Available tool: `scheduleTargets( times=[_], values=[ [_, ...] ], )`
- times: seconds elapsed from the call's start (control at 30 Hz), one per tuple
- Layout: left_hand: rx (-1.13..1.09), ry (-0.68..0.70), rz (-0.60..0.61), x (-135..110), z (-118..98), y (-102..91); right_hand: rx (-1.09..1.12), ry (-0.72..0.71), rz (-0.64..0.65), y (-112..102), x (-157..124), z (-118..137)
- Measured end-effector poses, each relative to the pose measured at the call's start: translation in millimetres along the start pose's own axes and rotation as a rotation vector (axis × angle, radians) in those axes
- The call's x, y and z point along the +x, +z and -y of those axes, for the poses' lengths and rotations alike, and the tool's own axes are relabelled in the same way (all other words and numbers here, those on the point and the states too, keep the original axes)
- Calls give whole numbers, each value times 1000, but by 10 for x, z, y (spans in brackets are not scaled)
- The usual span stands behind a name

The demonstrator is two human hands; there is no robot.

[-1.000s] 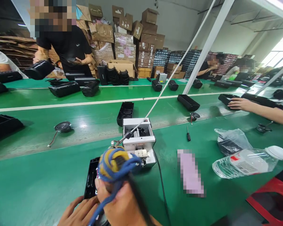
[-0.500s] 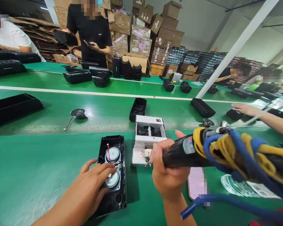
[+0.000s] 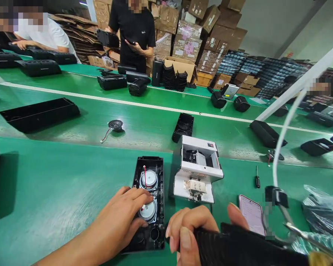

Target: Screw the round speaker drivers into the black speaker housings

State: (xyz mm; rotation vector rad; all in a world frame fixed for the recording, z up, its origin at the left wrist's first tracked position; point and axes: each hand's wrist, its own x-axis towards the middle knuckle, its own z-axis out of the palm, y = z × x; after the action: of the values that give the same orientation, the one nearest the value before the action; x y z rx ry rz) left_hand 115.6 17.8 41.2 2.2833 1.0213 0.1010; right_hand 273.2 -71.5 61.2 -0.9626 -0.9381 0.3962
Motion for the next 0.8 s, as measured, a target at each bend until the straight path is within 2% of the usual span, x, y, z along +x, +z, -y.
scheduleTargets(
  times=[0.17,0.57,0.8],
  values=[
    [7,-5,-6,14,-17,-8,52,11,-82,90,-58,-149],
    [10,-10,15,1,-35,-10,33,-5,8,68,-66,-310],
    [35,-8,35,11,-83,-38,122,53,70,54,10,-358]
  ],
)
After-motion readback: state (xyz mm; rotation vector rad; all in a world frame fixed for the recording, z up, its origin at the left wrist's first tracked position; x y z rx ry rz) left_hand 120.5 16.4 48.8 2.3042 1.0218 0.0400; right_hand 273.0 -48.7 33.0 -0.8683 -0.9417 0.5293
